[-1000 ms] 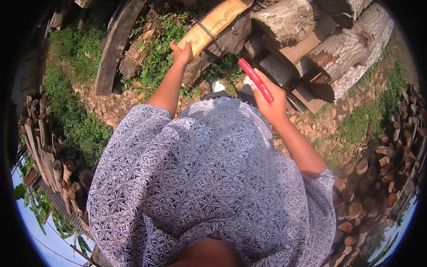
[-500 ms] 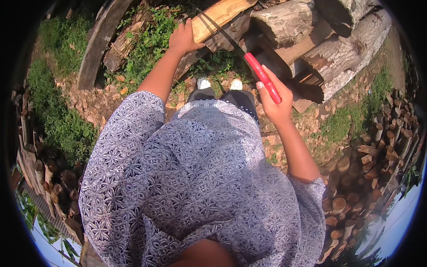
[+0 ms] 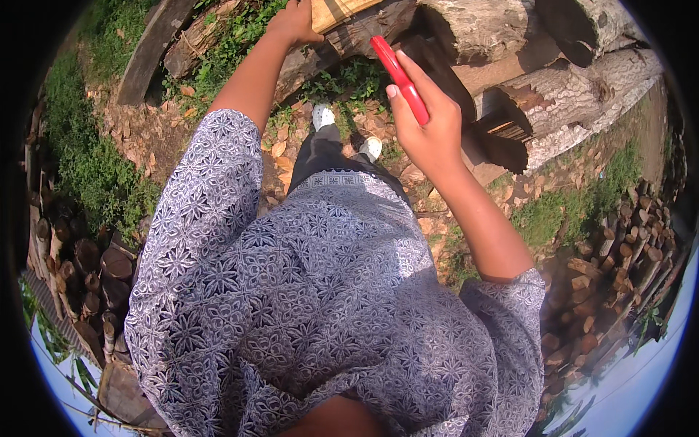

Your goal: The person uses a red hand saw to cut a rectangular piece of light-colored wood resting on a log. After completing the cut, the person sits on the ground and uses a small knife to carve or shape the cut piece of wood.

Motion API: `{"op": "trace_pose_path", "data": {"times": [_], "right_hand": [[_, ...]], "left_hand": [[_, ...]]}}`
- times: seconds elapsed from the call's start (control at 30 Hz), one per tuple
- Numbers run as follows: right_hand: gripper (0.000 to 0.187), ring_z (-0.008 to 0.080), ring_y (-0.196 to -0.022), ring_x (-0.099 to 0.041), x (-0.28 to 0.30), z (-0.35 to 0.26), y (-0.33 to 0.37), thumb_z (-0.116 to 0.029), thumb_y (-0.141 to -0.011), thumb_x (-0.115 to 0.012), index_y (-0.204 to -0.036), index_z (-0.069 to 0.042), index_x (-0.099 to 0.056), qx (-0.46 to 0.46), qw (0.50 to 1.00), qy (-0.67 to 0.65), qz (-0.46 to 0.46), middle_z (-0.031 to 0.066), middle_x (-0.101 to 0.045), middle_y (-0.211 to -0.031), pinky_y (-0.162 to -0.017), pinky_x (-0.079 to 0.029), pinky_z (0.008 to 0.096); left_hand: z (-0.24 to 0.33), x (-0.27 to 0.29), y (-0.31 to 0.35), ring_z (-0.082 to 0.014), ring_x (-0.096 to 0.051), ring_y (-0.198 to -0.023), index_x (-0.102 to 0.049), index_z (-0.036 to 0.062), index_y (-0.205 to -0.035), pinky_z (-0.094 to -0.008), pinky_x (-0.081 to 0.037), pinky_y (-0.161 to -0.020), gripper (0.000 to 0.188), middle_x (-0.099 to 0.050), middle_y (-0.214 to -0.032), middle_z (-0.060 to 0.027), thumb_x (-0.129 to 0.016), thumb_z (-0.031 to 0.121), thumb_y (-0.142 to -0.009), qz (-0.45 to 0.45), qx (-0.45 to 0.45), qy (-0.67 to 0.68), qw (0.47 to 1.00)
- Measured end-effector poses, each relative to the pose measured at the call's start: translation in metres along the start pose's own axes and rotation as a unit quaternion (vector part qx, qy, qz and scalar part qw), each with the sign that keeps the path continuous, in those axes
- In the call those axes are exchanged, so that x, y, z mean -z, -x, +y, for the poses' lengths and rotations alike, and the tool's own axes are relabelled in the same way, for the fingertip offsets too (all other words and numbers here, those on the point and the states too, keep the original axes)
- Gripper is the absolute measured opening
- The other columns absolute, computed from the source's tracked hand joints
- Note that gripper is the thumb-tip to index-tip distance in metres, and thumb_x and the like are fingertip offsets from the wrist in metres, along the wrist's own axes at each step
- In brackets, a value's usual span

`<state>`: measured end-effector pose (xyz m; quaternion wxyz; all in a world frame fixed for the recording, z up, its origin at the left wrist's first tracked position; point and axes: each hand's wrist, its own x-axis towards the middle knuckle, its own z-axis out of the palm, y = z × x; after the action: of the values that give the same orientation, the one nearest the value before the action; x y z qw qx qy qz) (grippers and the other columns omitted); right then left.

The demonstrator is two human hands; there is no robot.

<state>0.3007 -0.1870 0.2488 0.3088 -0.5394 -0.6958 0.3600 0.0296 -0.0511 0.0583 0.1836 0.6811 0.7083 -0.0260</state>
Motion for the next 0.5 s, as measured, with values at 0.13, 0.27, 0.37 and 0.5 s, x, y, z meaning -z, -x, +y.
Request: {"op": "trace_pose_path", "data": {"times": [0.13, 0.27, 0.37, 0.5], "right_hand": [[0.045, 0.0145, -0.074, -0.068, -0.005, 0.002, -0.002, -0.011, -0.097, -0.068, -0.141, -0.009, -0.062, 0.046, 0.999, -0.012, -0.024, 0.0142, -0.075, -0.094, -0.074, -0.053, 0.0299], [0.045, 0.0265, -0.095, -0.075, -0.009, -0.007, -0.015, -0.014, -0.096, -0.066, -0.140, -0.008, -0.062, 0.028, 0.993, -0.050, -0.104, 0.0214, -0.074, -0.111, -0.087, -0.055, 0.0344], [0.044, 0.0227, -0.096, -0.071, -0.007, -0.014, -0.038, -0.014, -0.097, -0.066, -0.141, -0.009, -0.062, 0.007, 0.991, -0.052, -0.126, 0.0179, -0.073, -0.114, -0.087, -0.054, 0.0324], [0.044, 0.0109, -0.088, -0.065, -0.007, -0.010, -0.046, -0.013, -0.098, -0.066, -0.142, -0.012, -0.063, 0.046, 0.997, -0.007, -0.067, 0.0085, -0.073, -0.111, -0.082, -0.054, 0.0288]], "left_hand": [[0.022, 0.053, 0.015, -0.0378, -0.059, -0.126, -0.034, 0.0062, -0.154, -0.0475, -0.052, -0.104, 0.114, -0.054, -0.141, -0.0212, -0.095, 0.032, -0.062, -0.081, 0.057, 0.026, 0.995], [0.023, 0.037, 0.012, -0.0374, -0.057, -0.129, -0.033, 0.0075, -0.155, -0.0484, -0.049, -0.106, 0.114, -0.052, -0.143, -0.0209, -0.094, 0.037, -0.063, -0.055, 0.058, 0.012, 0.997], [0.026, 0.035, 0.009, -0.0378, -0.056, -0.130, -0.032, 0.0081, -0.155, -0.0493, -0.049, -0.106, 0.115, -0.052, -0.144, -0.0208, -0.093, 0.040, -0.064, -0.041, 0.065, 0.007, 0.997], [0.025, 0.030, 0.004, -0.0383, -0.054, -0.131, -0.030, 0.0088, -0.156, -0.0505, -0.047, -0.107, 0.116, -0.051, -0.145, -0.0207, -0.092, 0.043, -0.064, -0.021, 0.071, 0.002, 0.997]]}}
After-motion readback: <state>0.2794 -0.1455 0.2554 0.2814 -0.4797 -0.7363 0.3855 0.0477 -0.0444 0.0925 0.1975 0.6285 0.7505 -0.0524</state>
